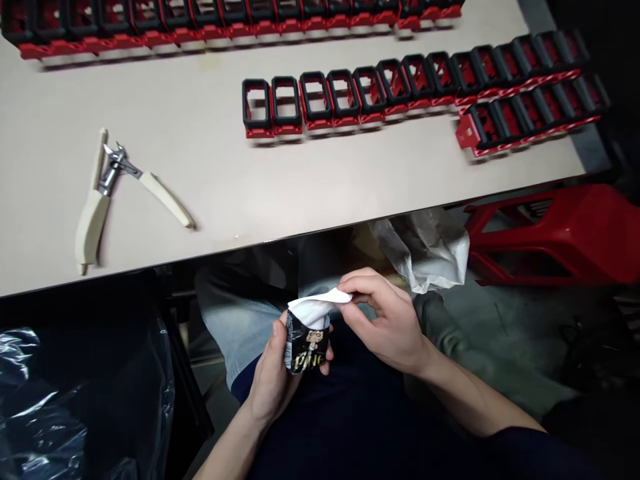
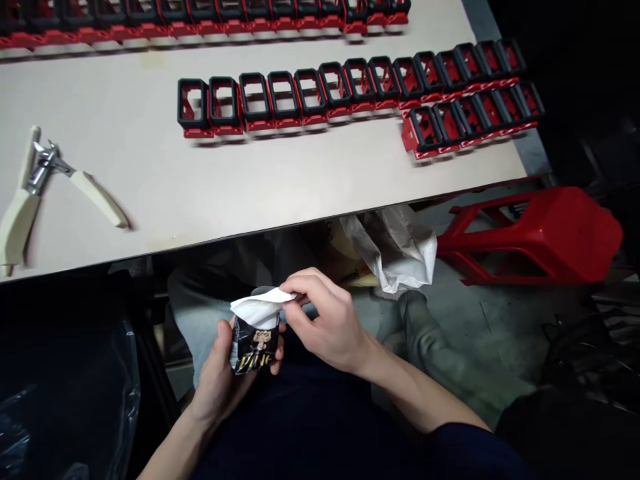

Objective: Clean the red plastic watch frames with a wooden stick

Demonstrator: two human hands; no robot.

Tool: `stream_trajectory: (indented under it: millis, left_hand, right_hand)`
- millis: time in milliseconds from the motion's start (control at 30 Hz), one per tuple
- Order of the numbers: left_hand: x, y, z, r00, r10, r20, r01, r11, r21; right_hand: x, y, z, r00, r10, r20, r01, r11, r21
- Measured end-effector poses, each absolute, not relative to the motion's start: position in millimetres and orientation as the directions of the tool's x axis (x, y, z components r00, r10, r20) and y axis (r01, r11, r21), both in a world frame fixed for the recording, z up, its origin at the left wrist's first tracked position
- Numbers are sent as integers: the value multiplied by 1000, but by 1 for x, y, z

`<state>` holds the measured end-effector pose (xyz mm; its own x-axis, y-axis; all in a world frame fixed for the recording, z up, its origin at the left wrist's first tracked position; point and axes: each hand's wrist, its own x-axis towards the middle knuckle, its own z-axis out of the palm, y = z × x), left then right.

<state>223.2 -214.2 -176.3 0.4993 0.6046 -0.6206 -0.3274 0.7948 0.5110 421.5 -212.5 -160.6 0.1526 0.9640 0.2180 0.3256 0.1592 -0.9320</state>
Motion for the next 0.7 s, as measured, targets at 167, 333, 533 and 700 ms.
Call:
stream_trajectory:
  millis: [167, 333, 533, 700]
  left_hand:
    - [219, -210, -178, 505, 589, -632, -343, 808, 479]
    - [218, -208, -174, 478, 602, -639, -297, 796, 527]
    - [220, -205, -165, 344, 582, -737, -123, 806, 579]
    - [220, -203, -164, 247, 604, -758, -9, 784, 621]
  right_hand:
    - [430, -207, -159, -32, 931, 364, 475, 335, -814]
    - [437, -200, -158, -171, 908, 382, 498, 414, -762]
    - [433, -194, -159, -296, 931, 213, 406, 325, -854]
    - [435, -193, -163, -376, 919, 116, 384, 269, -883]
